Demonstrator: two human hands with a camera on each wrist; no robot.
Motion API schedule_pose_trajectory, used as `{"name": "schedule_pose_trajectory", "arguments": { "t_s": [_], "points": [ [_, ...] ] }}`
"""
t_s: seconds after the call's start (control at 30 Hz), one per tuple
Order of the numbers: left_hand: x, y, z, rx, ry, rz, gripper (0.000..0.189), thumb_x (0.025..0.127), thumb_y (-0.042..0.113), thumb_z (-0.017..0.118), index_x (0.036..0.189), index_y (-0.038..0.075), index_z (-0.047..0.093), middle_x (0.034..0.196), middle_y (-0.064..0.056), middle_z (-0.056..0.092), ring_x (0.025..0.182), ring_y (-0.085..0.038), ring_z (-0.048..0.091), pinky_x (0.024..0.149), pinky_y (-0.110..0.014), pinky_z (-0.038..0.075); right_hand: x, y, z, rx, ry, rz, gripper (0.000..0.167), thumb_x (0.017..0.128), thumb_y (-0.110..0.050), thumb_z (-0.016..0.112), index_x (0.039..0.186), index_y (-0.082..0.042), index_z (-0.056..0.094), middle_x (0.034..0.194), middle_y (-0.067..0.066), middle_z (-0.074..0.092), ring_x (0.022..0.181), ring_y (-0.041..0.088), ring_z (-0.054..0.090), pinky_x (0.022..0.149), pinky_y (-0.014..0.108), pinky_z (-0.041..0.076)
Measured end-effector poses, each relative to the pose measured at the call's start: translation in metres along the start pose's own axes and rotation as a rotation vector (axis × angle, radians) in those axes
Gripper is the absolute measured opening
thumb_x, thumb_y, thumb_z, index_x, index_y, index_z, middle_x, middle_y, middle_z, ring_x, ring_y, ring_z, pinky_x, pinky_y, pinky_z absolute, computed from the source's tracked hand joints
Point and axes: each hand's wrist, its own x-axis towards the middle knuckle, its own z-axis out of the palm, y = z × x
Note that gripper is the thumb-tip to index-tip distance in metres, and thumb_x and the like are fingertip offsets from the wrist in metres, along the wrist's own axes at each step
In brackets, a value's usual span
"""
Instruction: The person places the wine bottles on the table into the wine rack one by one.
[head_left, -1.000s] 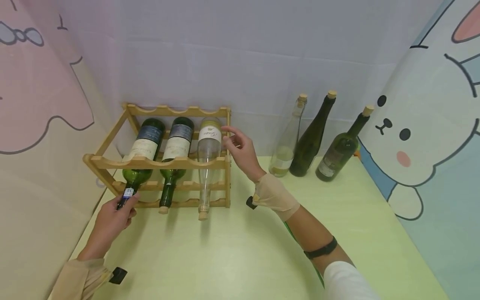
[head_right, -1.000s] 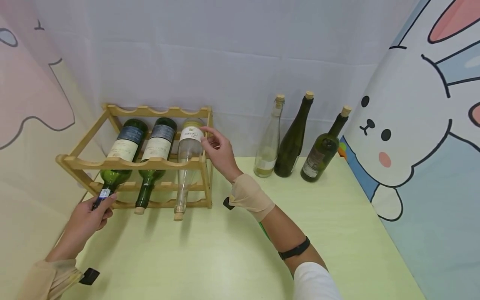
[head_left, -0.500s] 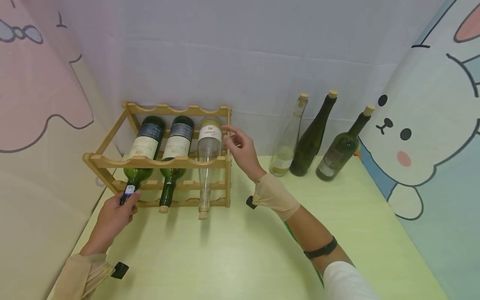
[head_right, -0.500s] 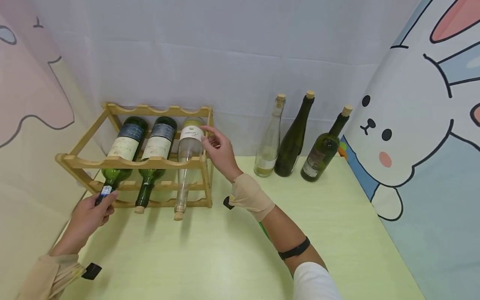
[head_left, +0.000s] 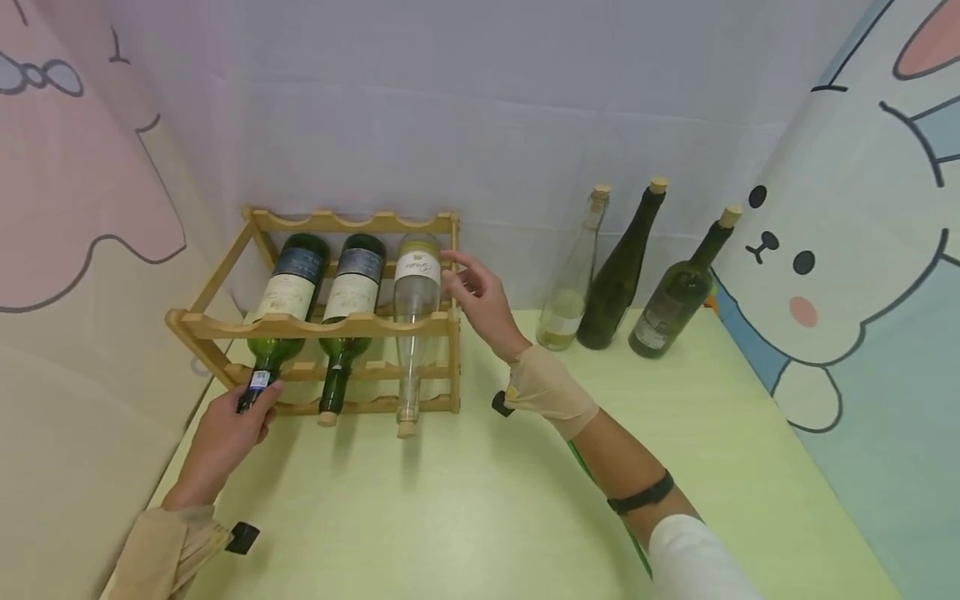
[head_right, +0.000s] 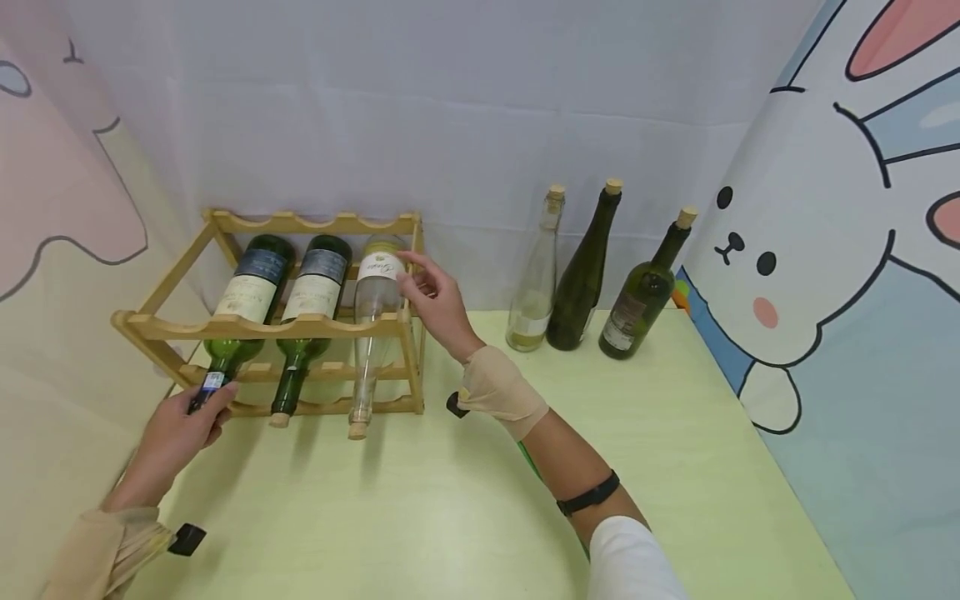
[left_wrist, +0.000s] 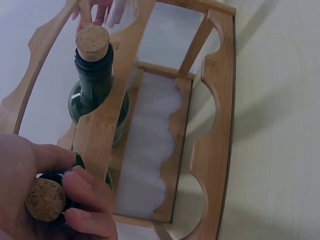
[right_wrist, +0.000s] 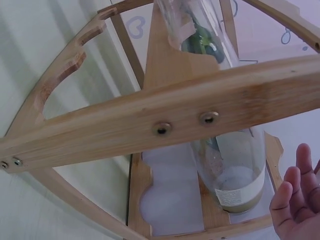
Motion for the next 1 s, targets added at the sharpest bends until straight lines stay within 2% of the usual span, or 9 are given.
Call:
{"name": "schedule_pose_trajectory", "arguments": {
  "t_s": [0.1,0.17,0.23,0.37,0.43,0.57,0.7,0.87,1.0],
  "points": [
    [-0.003,-0.002,0.0,0.065,0.013,0.008,0.065,0.109,0.063,0.048,0.113,-0.001,0.062,0.084,-0.007,0.064,0.07,-0.02,0.053,0.061,-0.035,0.04,-0.003,0.0,-0.002,0.006,-0.022,0.023,0.045,0.113,-0.023,0.058,0.156,-0.012,0.054,0.104,0.017,0.07,0.089,0.037,0.061,0.075,0.036,0.048],
    [-0.004,-0.005,0.001,0.083,0.024,0.009,0.068,0.109,0.065,0.045,0.118,-0.001,0.063,0.089,-0.01,0.067,0.073,-0.021,0.056,0.062,-0.035,0.042,-0.007,0.0,-0.003,-0.005,-0.022,0.038,0.048,0.113,-0.025,0.058,0.159,-0.013,0.05,0.104,0.01,0.07,0.087,0.028,0.061,0.077,0.037,0.049],
    [-0.006,-0.006,0.0,0.078,0.041,0.011,0.071,0.11,0.065,0.043,0.129,-0.001,0.061,0.1,-0.016,0.069,0.079,-0.019,0.06,0.064,-0.033,0.045,-0.013,0.001,-0.008,-0.019,-0.015,0.054,0.05,0.113,-0.024,0.058,0.161,-0.015,0.047,0.108,0.013,0.07,0.086,0.024,0.061,0.078,0.036,0.05],
    [-0.013,-0.006,-0.002,0.068,0.121,0.0,0.072,0.111,0.062,0.043,0.149,0.0,0.05,0.13,-0.021,0.063,0.094,-0.014,0.06,0.068,-0.028,0.048,-0.037,0.003,-0.028,-0.108,0.005,0.071,0.049,0.111,-0.018,0.062,0.158,-0.01,0.048,0.114,0.02,0.07,0.095,0.021,0.066,0.088,0.036,0.053],
    [-0.018,-0.003,-0.003,0.053,0.201,-0.02,0.068,0.111,0.058,0.045,0.152,0.003,0.047,0.139,-0.018,0.059,0.098,-0.01,0.055,0.072,-0.027,0.045,-0.052,0.003,-0.042,-0.156,0.021,0.07,0.045,0.11,-0.014,0.064,0.153,-0.008,0.053,0.115,0.021,0.07,0.099,0.023,0.067,0.091,0.035,0.054],
    [-0.028,0.005,-0.005,-0.016,0.41,-0.016,0.054,0.112,0.046,0.053,0.149,0.008,0.052,0.128,-0.002,0.058,0.097,-0.006,0.048,0.078,-0.028,0.039,-0.081,0.006,-0.075,-0.222,0.077,0.058,0.04,0.107,-0.008,0.068,0.145,-0.003,0.059,0.114,0.021,0.069,0.099,0.022,0.067,0.086,0.026,0.052],
    [-0.035,0.012,-0.006,-0.089,0.587,0.082,0.04,0.109,0.033,0.062,0.14,0.009,0.06,0.111,0.018,0.057,0.093,0.001,0.049,0.081,-0.02,0.036,-0.106,0.011,-0.114,-0.254,0.152,0.064,0.037,0.106,-0.005,0.068,0.142,0.001,0.062,0.114,0.025,0.068,0.096,0.012,0.066,0.083,0.02,0.051],
    [-0.036,0.008,-0.016,-0.167,0.711,0.229,0.024,0.107,0.021,0.066,0.127,0.007,0.069,0.099,0.024,0.062,0.09,0.004,0.058,0.082,-0.014,0.039,-0.138,0.019,-0.165,-0.371,0.271,0.124,0.035,0.106,-0.006,0.067,0.141,0.002,0.063,0.116,0.023,0.067,0.097,0.0,0.062,0.086,0.015,0.049],
    [-0.034,0.004,-0.026,-0.224,0.729,0.289,0.019,0.107,0.016,0.066,0.121,0.004,0.072,0.092,0.019,0.065,0.084,0.003,0.063,0.082,-0.013,0.044,-0.16,0.022,-0.204,-0.483,0.39,0.208,0.037,0.107,-0.009,0.067,0.141,0.003,0.062,0.114,0.015,0.069,0.096,-0.003,0.061,0.086,0.013,0.048]
  ]
}}
